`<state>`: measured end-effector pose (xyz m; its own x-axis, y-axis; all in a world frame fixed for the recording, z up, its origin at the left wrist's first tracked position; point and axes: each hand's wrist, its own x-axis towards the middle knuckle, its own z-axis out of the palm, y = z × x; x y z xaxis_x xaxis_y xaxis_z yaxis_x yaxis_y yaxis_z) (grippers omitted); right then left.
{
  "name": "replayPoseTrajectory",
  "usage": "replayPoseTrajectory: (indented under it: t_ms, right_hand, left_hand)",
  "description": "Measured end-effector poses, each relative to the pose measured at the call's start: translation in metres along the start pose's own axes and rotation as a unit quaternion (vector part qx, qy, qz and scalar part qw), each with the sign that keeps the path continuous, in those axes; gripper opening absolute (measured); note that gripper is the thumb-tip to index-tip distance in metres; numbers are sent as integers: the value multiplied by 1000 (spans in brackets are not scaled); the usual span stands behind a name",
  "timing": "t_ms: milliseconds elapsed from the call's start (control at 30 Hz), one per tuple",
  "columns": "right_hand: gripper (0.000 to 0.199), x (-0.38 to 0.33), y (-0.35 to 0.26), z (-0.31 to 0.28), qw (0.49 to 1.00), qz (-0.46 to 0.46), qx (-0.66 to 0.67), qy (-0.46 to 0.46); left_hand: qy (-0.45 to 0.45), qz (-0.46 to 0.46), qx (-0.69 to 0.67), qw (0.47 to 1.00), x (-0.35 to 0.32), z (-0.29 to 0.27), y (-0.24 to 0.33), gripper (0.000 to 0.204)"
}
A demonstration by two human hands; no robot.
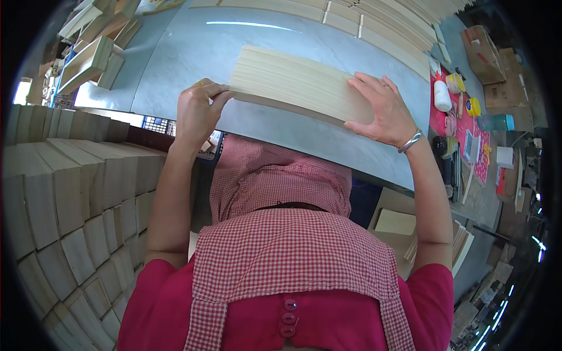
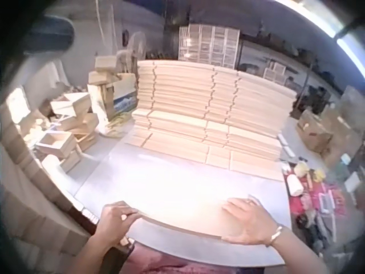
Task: The person assembles small rectangular wooden boxes by applying glue to the edges of pre-cut wooden frames and attaching wooden panels. They use a pneumatic nail gun to secure the panels to the frames, repeating the process for multiple units on a workbench.
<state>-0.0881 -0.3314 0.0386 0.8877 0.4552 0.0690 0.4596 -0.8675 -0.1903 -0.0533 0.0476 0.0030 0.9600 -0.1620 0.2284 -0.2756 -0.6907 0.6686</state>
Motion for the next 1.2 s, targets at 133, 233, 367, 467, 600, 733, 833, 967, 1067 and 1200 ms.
replayPoseTrajectory:
  t_ms: [133, 233, 367, 467, 600, 733, 833, 967, 1067, 1200]
  right_hand:
    - [83, 2, 2, 4, 1000, -14, 4, 16]
    - [84, 11, -6, 2, 1000, -8, 6, 5]
    - [86, 12, -5, 3, 1000, -10, -19, -20]
    - [84, 3, -6, 14, 996, -33, -79, 35]
    - [66, -21, -15, 12, 977, -45, -120, 168]
    - [39, -64, -13, 15, 970, 106, 22, 219]
    - [23, -82, -14, 33, 963, 163, 38, 211]
    - [14, -82, -26, 39, 960, 164, 50, 219]
    - [8, -79, -30, 43, 960, 156, 33, 229]
    - [5, -76, -28, 46, 959, 130, 27, 251]
  left_hand:
    - [-3, 3, 10, 1000, -1, 1, -1, 16]
    - [15, 54, 18, 998, 0, 2, -4, 14]
    - [12, 72, 37, 997, 1, 2, -4, 12]
    - [26, 100, 50, 993, 1, 5, -6, 12]
    - [28, 121, 71, 990, 0, 3, -6, 11]
    - [17, 104, 71, 992, 0, 1, -1, 12]
    - [10, 99, 72, 992, 2, 2, -1, 13]
    - [-5, 95, 79, 992, 3, 0, -2, 15]
    - [-13, 93, 79, 992, 3, -1, 0, 15]
    - [-18, 95, 75, 992, 4, -1, 0, 15]
